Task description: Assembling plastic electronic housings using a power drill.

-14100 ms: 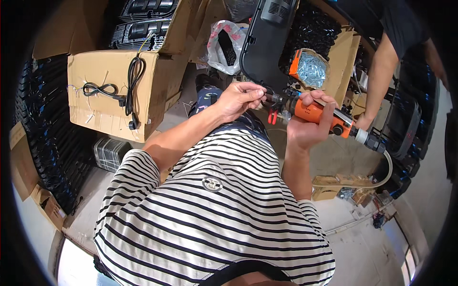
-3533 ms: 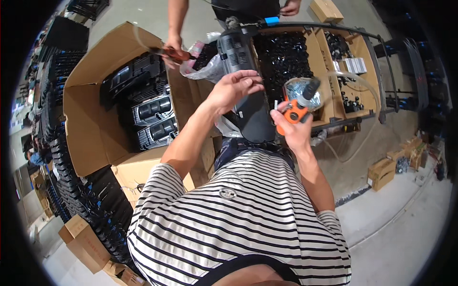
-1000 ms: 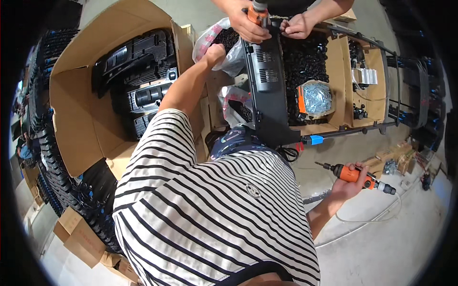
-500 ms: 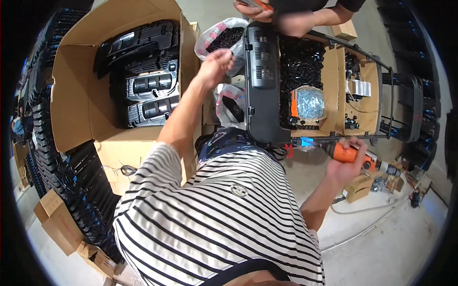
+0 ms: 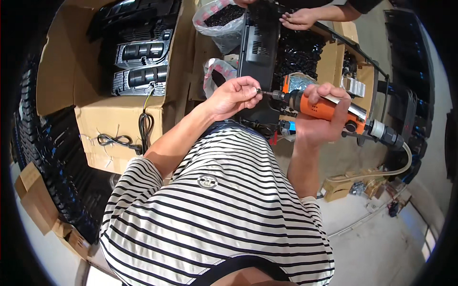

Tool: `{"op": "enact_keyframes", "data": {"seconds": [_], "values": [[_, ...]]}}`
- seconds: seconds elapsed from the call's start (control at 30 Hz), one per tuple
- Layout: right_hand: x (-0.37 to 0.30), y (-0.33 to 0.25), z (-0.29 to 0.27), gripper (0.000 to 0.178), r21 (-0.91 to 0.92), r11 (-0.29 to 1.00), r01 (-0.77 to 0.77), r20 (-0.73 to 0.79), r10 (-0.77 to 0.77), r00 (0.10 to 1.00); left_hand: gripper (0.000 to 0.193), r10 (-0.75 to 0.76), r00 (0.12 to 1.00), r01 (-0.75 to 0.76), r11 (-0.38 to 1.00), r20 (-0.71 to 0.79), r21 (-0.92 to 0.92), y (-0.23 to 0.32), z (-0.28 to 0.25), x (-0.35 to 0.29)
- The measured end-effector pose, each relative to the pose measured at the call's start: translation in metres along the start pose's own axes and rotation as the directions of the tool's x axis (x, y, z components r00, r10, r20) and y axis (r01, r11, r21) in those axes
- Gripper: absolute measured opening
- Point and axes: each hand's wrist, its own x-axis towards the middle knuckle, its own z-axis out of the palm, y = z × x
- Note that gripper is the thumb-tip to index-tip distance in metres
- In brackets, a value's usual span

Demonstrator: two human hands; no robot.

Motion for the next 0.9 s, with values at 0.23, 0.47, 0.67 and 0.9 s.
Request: {"op": "enact_keyframes", "data": {"seconds": [0.23,0.47,0.67,0.9], "values": [[0.001,0.003,-0.004,0.031,0.013,1.0,0.004,0.064,-0.004,0.998,0.013,0.036,0.998,-0.034,0.999,-0.057,0.034,-0.006,0.003,-0.006],[0.002,0.007,-0.009,0.032,0.033,0.998,-0.044,0.052,0.042,0.998,0.012,0.092,0.985,-0.07,0.986,-0.147,0.15,-0.007,0.009,-0.007],[0.0,0.029,-0.01,0.033,0.007,0.994,-0.105,-0.025,0.105,0.994,0.013,0.083,0.974,-0.056,0.99,-0.211,0.131,-0.016,-0.009,-0.006],[-0.007,0.107,-0.014,0.01,-0.217,0.976,0.023,-0.015,-0.027,1.0,0.012,-0.042,0.881,0.034,0.999,-0.471,-0.024,-0.046,-0.059,-0.014]]}}
